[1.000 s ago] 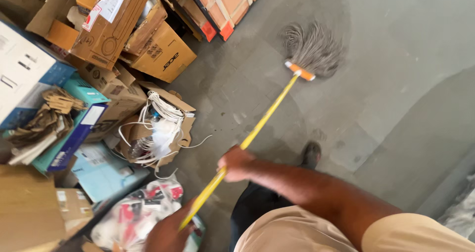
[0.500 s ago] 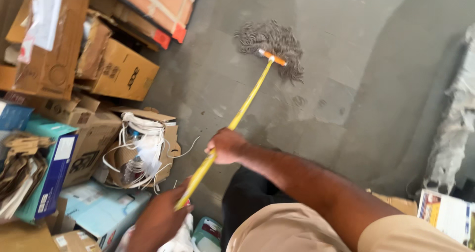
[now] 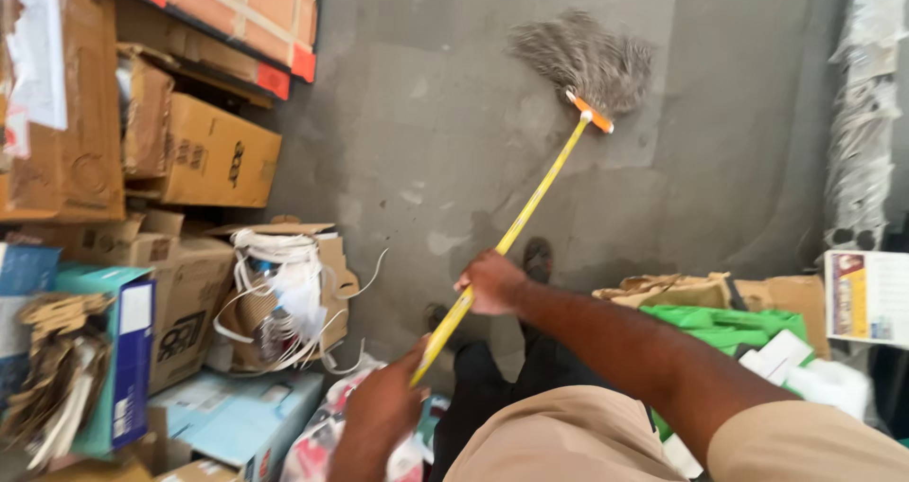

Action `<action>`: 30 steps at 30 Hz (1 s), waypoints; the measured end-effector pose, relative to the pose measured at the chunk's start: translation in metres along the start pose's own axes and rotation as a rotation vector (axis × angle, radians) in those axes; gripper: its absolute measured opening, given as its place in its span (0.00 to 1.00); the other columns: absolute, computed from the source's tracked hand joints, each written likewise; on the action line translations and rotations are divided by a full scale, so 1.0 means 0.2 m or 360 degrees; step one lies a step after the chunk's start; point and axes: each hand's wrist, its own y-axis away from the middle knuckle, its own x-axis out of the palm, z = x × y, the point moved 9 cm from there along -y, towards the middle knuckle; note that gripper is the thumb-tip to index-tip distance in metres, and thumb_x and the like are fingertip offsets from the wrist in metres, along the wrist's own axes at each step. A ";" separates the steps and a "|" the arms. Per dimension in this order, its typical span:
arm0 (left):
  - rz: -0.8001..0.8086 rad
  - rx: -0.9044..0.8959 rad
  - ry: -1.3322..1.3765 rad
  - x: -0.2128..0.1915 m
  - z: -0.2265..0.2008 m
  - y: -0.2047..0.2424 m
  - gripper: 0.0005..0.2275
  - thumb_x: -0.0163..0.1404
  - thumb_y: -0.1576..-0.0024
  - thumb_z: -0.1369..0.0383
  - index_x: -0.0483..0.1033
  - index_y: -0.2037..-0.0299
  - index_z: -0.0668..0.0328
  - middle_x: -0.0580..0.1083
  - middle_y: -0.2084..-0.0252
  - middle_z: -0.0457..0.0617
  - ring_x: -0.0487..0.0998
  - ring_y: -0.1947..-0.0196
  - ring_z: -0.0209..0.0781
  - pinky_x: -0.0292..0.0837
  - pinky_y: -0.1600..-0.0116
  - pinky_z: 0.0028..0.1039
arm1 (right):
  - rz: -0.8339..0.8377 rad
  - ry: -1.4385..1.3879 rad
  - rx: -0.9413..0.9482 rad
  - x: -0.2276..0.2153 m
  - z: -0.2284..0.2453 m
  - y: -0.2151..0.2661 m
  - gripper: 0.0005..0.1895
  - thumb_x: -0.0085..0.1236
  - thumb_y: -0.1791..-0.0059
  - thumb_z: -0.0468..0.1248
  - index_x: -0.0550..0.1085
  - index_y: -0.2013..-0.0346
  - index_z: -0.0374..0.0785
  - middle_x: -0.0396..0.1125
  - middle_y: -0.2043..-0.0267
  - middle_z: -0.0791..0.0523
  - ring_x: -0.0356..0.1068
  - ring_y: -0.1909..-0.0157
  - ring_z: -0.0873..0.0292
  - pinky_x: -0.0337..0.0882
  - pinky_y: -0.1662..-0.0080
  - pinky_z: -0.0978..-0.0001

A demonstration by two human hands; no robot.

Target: The person mops a tiled floor using a yellow-handled string mop. They move the mop back and forth across the floor, navigating around stacked cardboard boxes and other stored items in a warehouse-like space.

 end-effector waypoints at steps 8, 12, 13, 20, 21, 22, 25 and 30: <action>0.0121 -0.0170 0.0174 0.13 1.28 0.26 0.31 0.57 0.45 0.63 0.60 0.31 0.29 0.77 0.54 0.53 0.78 0.55 0.49 0.72 0.48 0.37 | 0.0063 -0.0374 -0.0158 0.37 1.11 -0.25 0.13 0.65 0.60 0.45 0.82 0.63 0.49 0.76 0.63 0.56 0.74 0.54 0.52 0.64 0.41 0.51; 0.0273 -0.0241 0.0229 0.22 1.37 0.18 0.27 0.56 0.44 0.63 0.63 0.33 0.35 0.75 0.57 0.52 0.75 0.60 0.45 0.69 0.54 0.34 | 0.0122 -0.0399 -0.0244 0.43 1.27 -0.28 0.09 0.62 0.53 0.48 0.80 0.65 0.48 0.74 0.67 0.57 0.74 0.55 0.51 0.63 0.40 0.48; 0.0292 -0.0242 0.0243 0.23 1.37 0.16 0.26 0.56 0.43 0.63 0.64 0.34 0.37 0.75 0.58 0.52 0.74 0.61 0.44 0.68 0.55 0.33 | 0.0167 -0.0384 -0.0278 0.44 1.26 -0.29 0.10 0.61 0.51 0.49 0.79 0.66 0.48 0.73 0.67 0.57 0.74 0.56 0.51 0.64 0.41 0.48; 0.0209 0.0084 0.0505 0.22 0.88 -0.13 0.20 0.54 0.40 0.64 0.69 0.37 0.49 0.71 0.64 0.50 0.69 0.69 0.38 0.63 0.65 0.28 | 0.0158 -0.0191 -0.0228 0.27 0.75 -0.16 0.11 0.65 0.60 0.47 0.78 0.69 0.47 0.72 0.69 0.56 0.72 0.55 0.48 0.62 0.41 0.48; 0.0190 0.0138 0.0581 0.23 0.77 -0.15 0.20 0.54 0.40 0.64 0.70 0.37 0.51 0.71 0.65 0.50 0.68 0.71 0.37 0.62 0.66 0.27 | 0.0133 -0.0193 -0.0213 0.23 0.63 -0.12 0.10 0.65 0.60 0.47 0.78 0.70 0.48 0.72 0.69 0.56 0.72 0.54 0.48 0.61 0.40 0.47; 0.0032 0.0576 0.0813 0.18 0.57 -0.15 0.19 0.53 0.39 0.64 0.71 0.38 0.53 0.70 0.66 0.50 0.67 0.72 0.36 0.62 0.67 0.26 | 0.0109 -0.0194 -0.0199 0.18 0.51 -0.07 0.10 0.65 0.61 0.48 0.78 0.72 0.48 0.72 0.69 0.56 0.72 0.54 0.48 0.60 0.38 0.46; -0.0036 0.1052 0.1336 0.19 0.08 -0.12 0.17 0.52 0.38 0.65 0.73 0.39 0.58 0.69 0.69 0.50 0.65 0.76 0.33 0.59 0.71 0.24 | -0.0275 -0.0079 -0.0131 -0.05 0.10 0.12 0.09 0.66 0.59 0.47 0.78 0.72 0.47 0.72 0.62 0.54 0.69 0.44 0.48 0.53 0.38 0.33; 0.0653 0.0079 0.2032 0.40 -0.62 -0.27 0.12 0.50 0.36 0.61 0.68 0.55 0.63 0.63 0.77 0.43 0.56 0.88 0.31 0.52 0.85 0.25 | -0.1259 -0.0352 0.0538 -0.57 -0.62 0.62 0.27 0.54 0.59 0.37 0.66 0.45 0.38 0.65 0.45 0.45 0.65 0.40 0.36 0.65 0.41 0.44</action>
